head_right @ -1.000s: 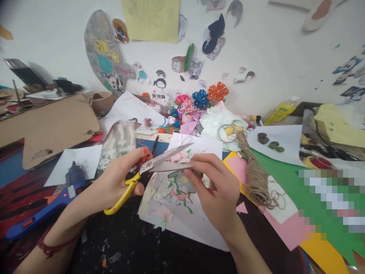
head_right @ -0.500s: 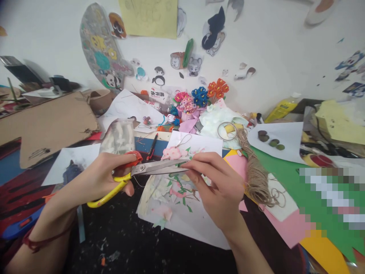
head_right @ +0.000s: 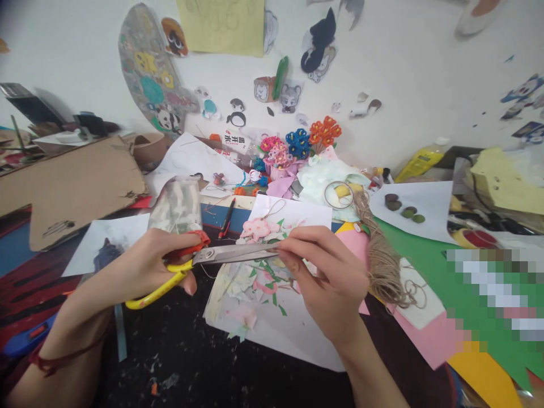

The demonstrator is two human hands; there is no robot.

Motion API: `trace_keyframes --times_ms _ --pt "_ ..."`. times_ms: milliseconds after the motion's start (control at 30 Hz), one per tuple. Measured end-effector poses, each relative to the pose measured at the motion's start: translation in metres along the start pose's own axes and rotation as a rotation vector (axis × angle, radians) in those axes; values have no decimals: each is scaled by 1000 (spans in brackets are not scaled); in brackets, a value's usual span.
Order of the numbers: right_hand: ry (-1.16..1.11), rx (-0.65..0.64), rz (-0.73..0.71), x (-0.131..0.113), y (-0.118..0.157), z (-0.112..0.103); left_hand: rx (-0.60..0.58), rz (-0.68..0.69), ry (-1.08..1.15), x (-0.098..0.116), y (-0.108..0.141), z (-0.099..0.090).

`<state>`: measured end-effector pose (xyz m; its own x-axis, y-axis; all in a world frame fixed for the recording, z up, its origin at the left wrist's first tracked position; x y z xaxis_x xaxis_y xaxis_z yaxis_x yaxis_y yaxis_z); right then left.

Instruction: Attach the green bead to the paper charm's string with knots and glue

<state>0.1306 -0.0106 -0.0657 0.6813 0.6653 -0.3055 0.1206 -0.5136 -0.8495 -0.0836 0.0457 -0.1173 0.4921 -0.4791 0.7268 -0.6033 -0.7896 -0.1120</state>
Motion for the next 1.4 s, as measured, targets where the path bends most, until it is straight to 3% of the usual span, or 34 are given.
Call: trace_keyframes --times_ms 933,1067,1167,1400 --pt "42 19 12 1 0 -2 -6 -50 -25 -4 0 0" --pt "14 5 47 4 0 0 103 -126 9 -12 0 -10" --pt "-39 -11 79 5 1 2 211 -94 136 -8 -1 -14" --pt "-251 -175 184 7 6 26 495 -68 576 16 -4 8"
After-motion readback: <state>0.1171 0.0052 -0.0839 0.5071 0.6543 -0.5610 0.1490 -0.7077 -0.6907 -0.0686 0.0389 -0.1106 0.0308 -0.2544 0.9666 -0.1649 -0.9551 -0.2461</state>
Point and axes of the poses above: each hand's wrist, its own y-axis away from the middle knuckle, its own z-axis out of the palm, x = y × z, the point moved 9 cm from there along -y, towards the middle knuckle, and after that the axes turned 9 degrees about y, right-handed, at the moved point
